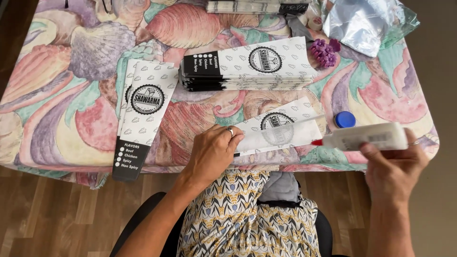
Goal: Folding and gluing pre-printed paper sheets to assemble food packaging bags.
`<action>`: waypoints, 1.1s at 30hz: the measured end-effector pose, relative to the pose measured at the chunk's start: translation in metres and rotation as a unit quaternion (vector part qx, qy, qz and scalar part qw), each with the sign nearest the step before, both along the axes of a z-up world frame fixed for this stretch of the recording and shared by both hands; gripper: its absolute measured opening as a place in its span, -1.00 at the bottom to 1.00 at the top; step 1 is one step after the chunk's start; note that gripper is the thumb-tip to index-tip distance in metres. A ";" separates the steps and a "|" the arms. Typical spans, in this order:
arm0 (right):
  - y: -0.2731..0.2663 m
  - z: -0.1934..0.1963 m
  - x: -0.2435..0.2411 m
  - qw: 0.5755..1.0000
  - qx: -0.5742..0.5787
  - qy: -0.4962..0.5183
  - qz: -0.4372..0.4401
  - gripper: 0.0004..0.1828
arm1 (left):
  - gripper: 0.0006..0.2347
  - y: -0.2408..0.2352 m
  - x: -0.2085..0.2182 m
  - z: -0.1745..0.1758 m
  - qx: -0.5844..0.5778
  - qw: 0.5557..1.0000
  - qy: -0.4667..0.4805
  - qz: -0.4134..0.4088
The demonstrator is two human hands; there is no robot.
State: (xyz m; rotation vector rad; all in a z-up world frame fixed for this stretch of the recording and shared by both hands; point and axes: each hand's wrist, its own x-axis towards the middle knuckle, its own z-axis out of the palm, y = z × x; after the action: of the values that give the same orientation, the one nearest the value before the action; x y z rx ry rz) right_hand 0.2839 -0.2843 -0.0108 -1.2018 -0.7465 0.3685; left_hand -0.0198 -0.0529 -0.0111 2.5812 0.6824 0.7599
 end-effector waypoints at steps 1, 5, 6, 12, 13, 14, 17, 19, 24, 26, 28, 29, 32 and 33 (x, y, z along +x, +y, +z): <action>0.003 -0.003 -0.003 1.000 0.002 -0.001 -0.001 -0.61 | -0.92 0.003 0.004 0.002 0.002 1.000 -0.001 -0.001; 0.012 -0.011 -0.018 0.999 -0.041 -0.024 -0.024 -0.59 | -0.92 0.009 0.009 0.001 0.032 0.999 -0.015 -0.014; 0.014 -0.012 -0.020 0.997 -0.057 -0.036 -0.028 -0.62 | -0.89 0.013 0.012 0.001 0.031 0.999 -0.023 -0.020; 0.013 -0.008 -0.018 0.982 -0.155 -0.087 -0.069 -0.56 | -0.81 0.013 0.011 -0.005 0.015 1.000 -0.002 -0.010; 0.010 -0.008 -0.013 0.981 -0.156 -0.086 -0.070 -0.56 | -0.81 0.013 0.011 -0.005 0.014 1.000 -0.002 -0.011; 0.008 -0.009 -0.008 0.985 -0.138 -0.081 -0.069 -0.57 | -0.88 0.013 0.010 -0.004 0.006 1.000 -0.002 -0.010; 0.001 -0.010 0.006 0.988 -0.106 -0.083 -0.078 -0.60 | -0.93 0.014 0.008 -0.002 -0.015 1.000 0.002 -0.007; -0.002 -0.012 0.010 0.988 -0.092 -0.090 -0.087 -0.60 | -0.94 0.015 0.007 -0.001 -0.026 1.000 0.005 -0.006; 0.006 -0.026 0.002 0.993 -0.077 -0.046 -0.076 -0.61 | -0.90 0.015 0.007 0.004 -0.028 1.000 0.008 -0.002; 0.010 -0.022 -0.005 0.992 -0.085 -0.043 -0.078 -0.62 | -0.90 0.015 0.008 0.005 -0.031 0.999 0.014 -0.002; 0.010 -0.016 -0.008 0.992 -0.093 -0.042 -0.076 -0.62 | -0.90 0.015 0.008 0.006 -0.036 0.999 0.018 0.003; 0.008 -0.012 -0.006 0.993 -0.083 -0.029 -0.084 -0.64 | -0.91 0.015 0.008 0.005 -0.046 0.999 0.024 -0.001; -0.001 -0.016 0.009 0.991 -0.065 -0.030 -0.112 -0.65 | -0.90 0.017 0.007 0.002 -0.066 0.997 0.028 -0.003; -0.006 -0.019 0.017 0.988 -0.056 -0.041 -0.136 -0.64 | -0.89 0.018 0.008 0.001 -0.074 0.997 0.027 -0.005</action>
State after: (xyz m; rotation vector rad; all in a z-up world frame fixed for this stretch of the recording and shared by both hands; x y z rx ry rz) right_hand 0.3005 -0.2901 -0.0301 -1.4125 -0.6279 0.1367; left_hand -0.0116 -0.0351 -0.0101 2.4756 0.7134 0.6134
